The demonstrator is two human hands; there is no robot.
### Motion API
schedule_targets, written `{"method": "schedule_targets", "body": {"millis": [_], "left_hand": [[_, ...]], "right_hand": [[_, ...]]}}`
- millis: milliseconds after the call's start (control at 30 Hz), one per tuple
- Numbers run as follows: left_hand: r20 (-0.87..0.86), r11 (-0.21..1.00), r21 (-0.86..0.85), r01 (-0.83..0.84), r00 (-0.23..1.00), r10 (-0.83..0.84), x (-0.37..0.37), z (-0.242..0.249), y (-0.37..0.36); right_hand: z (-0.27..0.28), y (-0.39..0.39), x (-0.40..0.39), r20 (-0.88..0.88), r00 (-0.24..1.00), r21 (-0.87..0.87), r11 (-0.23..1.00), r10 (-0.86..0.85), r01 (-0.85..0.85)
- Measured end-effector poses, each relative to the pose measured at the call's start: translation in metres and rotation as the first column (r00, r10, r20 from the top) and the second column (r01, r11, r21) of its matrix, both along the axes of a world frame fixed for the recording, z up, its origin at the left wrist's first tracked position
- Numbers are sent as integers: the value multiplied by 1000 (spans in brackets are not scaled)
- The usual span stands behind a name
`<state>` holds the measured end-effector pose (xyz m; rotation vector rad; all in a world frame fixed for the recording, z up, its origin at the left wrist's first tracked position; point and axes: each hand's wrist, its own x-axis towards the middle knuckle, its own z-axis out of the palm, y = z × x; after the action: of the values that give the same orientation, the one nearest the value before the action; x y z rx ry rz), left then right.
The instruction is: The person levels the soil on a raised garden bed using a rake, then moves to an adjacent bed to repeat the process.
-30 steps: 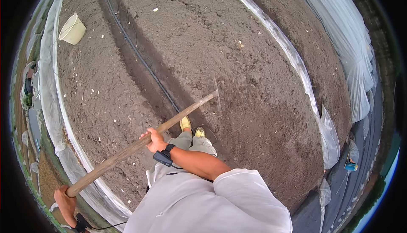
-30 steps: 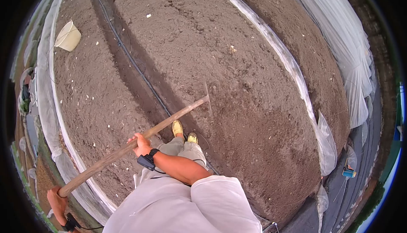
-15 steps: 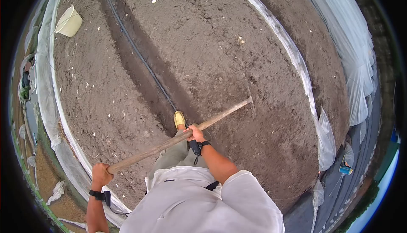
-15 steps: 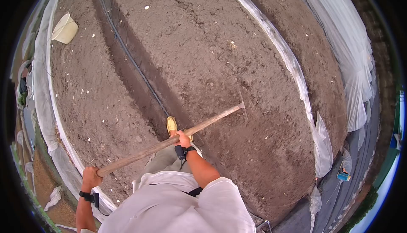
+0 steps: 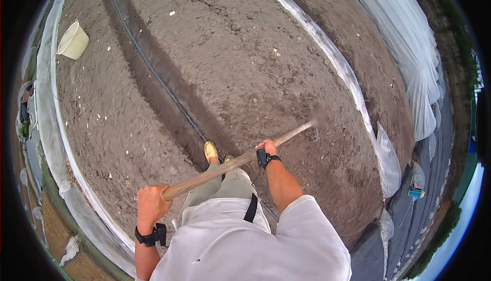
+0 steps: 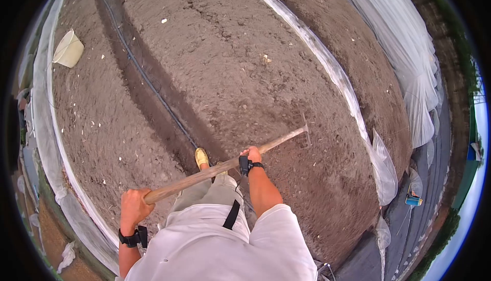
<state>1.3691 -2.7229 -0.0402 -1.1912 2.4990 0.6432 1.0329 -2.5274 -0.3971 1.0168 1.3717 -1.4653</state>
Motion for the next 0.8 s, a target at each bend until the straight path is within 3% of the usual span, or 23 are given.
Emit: {"method": "schedule_targets", "body": {"millis": [33, 67, 100, 133, 200, 233, 333, 367, 433, 500, 600, 667, 700, 733, 800], "left_hand": [[58, 998, -40, -41, 997, 44, 19, 23, -11], [46, 993, -83, -81, 995, 85, 42, 46, -21], [34, 989, -103, -104, 994, 108, 59, 74, -30], [50, 974, -110, -197, 978, 203, 72, 102, -37], [107, 952, -217, -218, 964, 245, 79, 164, -56], [139, 934, -251, -254, 945, 295, 79, 194, -63], [125, 942, -329, -67, 986, 114, 51, 217, -76], [133, 944, -327, -49, 986, 97, 37, 213, -81], [159, 991, -123, 50, 987, -30, 2, 185, -90], [115, 975, 6, 222, 968, -222, -36, 130, -86], [103, 857, -17, 515, 854, -511, -104, 47, -40], [36, 797, 27, 604, 796, -604, -140, 3, -1], [-11, 747, 65, 661, 749, -662, -154, -4, 16], [-22, 709, 123, 694, 716, -698, -164, -16, 31], [-34, 672, 173, 720, 686, -727, -180, -21, 44]], "right_hand": [[7, -34, 25, 23, 997, -110, 992, 67, -64], [28, -82, 58, 125, 983, -10, 990, -137, 139], [78, -118, 86, 212, 954, -20, 975, -212, 221], [58, -141, 116, 259, 952, -151, 967, -163, 206], [117, -196, 163, 287, 958, -354, 928, -7, 113], [141, -206, 167, 302, 953, -401, 906, -7, 134], [148, -193, 161, 333, 941, -422, 882, -65, 210], [142, -183, 158, 337, 935, -396, 884, -111, 248], [110, -126, 141, 377, 893, -380, 839, -245, 390], [67, -38, 116, 311, 866, -377, 786, -391, 490], [25, 98, 75, 134, 818, -361, 741, -559, 566], [22, 179, 56, -10, 736, -281, 708, -677, 648], [28, 212, 51, -82, 714, -143, 717, -695, 682], [33, 243, 50, -42, 675, -68, 676, -737, 734], [31, 288, 59, -87, 712, 105, 704, -697, 702]]}}
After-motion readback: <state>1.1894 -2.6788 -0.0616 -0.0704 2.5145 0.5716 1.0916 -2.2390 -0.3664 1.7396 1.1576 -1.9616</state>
